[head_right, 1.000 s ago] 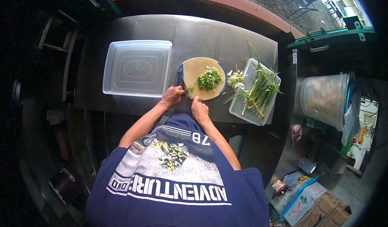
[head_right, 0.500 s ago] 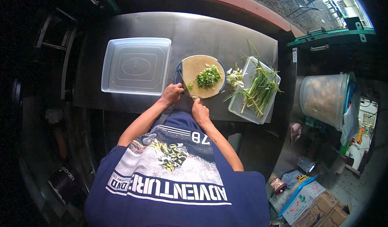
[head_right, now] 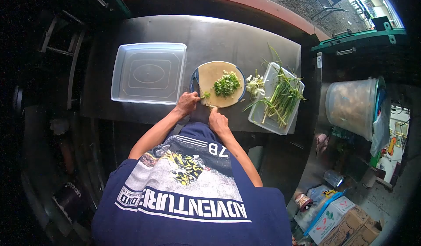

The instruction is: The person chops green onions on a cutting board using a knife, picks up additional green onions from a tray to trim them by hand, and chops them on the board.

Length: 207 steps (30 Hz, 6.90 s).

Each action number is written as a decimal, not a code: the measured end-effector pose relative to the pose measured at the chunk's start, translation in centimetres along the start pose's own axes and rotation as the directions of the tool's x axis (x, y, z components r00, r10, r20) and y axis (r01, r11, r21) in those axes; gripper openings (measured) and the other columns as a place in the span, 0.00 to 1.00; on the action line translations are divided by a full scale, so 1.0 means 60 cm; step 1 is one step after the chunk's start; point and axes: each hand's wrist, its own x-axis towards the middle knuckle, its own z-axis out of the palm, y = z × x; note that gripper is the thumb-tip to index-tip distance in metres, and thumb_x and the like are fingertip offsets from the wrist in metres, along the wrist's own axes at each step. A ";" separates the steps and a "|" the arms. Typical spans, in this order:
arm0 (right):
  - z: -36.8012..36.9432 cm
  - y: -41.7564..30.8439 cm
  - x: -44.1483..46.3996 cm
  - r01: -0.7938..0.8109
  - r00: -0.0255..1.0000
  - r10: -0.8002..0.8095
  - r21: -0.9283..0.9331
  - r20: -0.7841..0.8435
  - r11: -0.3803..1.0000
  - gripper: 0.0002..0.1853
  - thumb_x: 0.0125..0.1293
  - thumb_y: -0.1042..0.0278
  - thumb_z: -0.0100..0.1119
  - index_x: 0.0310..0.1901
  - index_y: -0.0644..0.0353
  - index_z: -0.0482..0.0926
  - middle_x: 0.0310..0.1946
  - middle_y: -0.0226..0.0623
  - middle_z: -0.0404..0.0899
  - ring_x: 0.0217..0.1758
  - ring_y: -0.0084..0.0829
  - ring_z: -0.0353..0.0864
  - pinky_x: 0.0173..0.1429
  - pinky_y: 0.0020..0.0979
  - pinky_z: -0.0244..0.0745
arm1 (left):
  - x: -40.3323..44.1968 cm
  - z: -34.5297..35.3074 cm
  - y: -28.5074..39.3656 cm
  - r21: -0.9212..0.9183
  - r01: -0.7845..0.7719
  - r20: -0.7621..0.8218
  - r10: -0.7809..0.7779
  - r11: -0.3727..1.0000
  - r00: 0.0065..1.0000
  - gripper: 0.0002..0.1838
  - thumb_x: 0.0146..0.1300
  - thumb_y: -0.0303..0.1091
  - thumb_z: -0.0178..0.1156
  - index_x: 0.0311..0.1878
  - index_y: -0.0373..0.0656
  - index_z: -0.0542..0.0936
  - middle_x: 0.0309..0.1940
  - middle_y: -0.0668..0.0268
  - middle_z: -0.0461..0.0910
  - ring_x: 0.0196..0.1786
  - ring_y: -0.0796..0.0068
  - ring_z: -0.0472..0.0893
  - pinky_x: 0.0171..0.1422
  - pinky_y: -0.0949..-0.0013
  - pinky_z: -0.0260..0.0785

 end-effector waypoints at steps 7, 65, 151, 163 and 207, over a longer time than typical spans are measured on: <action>0.004 0.014 -0.019 0.007 1.000 -0.006 -0.023 0.019 1.000 0.10 0.64 0.70 0.44 0.41 0.68 0.65 0.32 0.64 0.80 0.38 0.60 0.82 0.43 0.52 0.77 | 0.001 -0.002 0.002 -0.004 -0.001 -0.013 0.001 1.000 1.000 0.04 0.49 0.26 0.57 0.26 0.46 0.81 0.30 0.63 0.75 0.35 0.63 0.80 0.40 0.60 0.67; 0.030 -0.005 0.043 -0.022 0.996 0.022 0.001 -0.085 1.000 0.12 0.65 0.73 0.41 0.47 0.71 0.65 0.31 0.62 0.81 0.38 0.57 0.83 0.42 0.51 0.77 | -0.004 -0.012 0.006 0.008 0.022 -0.008 -0.022 1.000 1.000 0.06 0.51 0.27 0.58 0.31 0.48 0.82 0.32 0.66 0.76 0.35 0.64 0.80 0.40 0.60 0.68; 0.008 0.018 0.044 0.075 0.993 -0.077 -0.027 -0.089 0.997 0.15 0.63 0.72 0.43 0.46 0.75 0.65 0.28 0.59 0.80 0.33 0.58 0.81 0.37 0.53 0.75 | -0.001 -0.004 0.002 -0.074 0.049 -0.008 -0.050 0.996 0.999 0.09 0.51 0.24 0.56 0.32 0.46 0.83 0.31 0.63 0.76 0.37 0.61 0.79 0.42 0.59 0.69; 0.026 0.022 -0.009 0.019 0.993 -0.027 -0.067 -0.112 0.998 0.09 0.66 0.69 0.42 0.42 0.68 0.66 0.27 0.58 0.81 0.33 0.56 0.83 0.39 0.51 0.77 | 0.001 -0.002 0.004 -0.077 0.038 -0.009 -0.039 0.996 0.999 0.07 0.50 0.25 0.56 0.29 0.46 0.82 0.32 0.63 0.74 0.39 0.64 0.79 0.43 0.59 0.67; -0.001 0.014 0.004 0.020 1.000 -0.019 0.010 -0.007 1.000 0.10 0.63 0.72 0.42 0.43 0.69 0.63 0.30 0.64 0.79 0.37 0.61 0.81 0.43 0.56 0.75 | 0.002 0.000 0.003 -0.050 0.043 -0.019 -0.044 0.998 0.999 0.09 0.50 0.25 0.56 0.32 0.48 0.84 0.31 0.64 0.77 0.35 0.62 0.80 0.39 0.59 0.70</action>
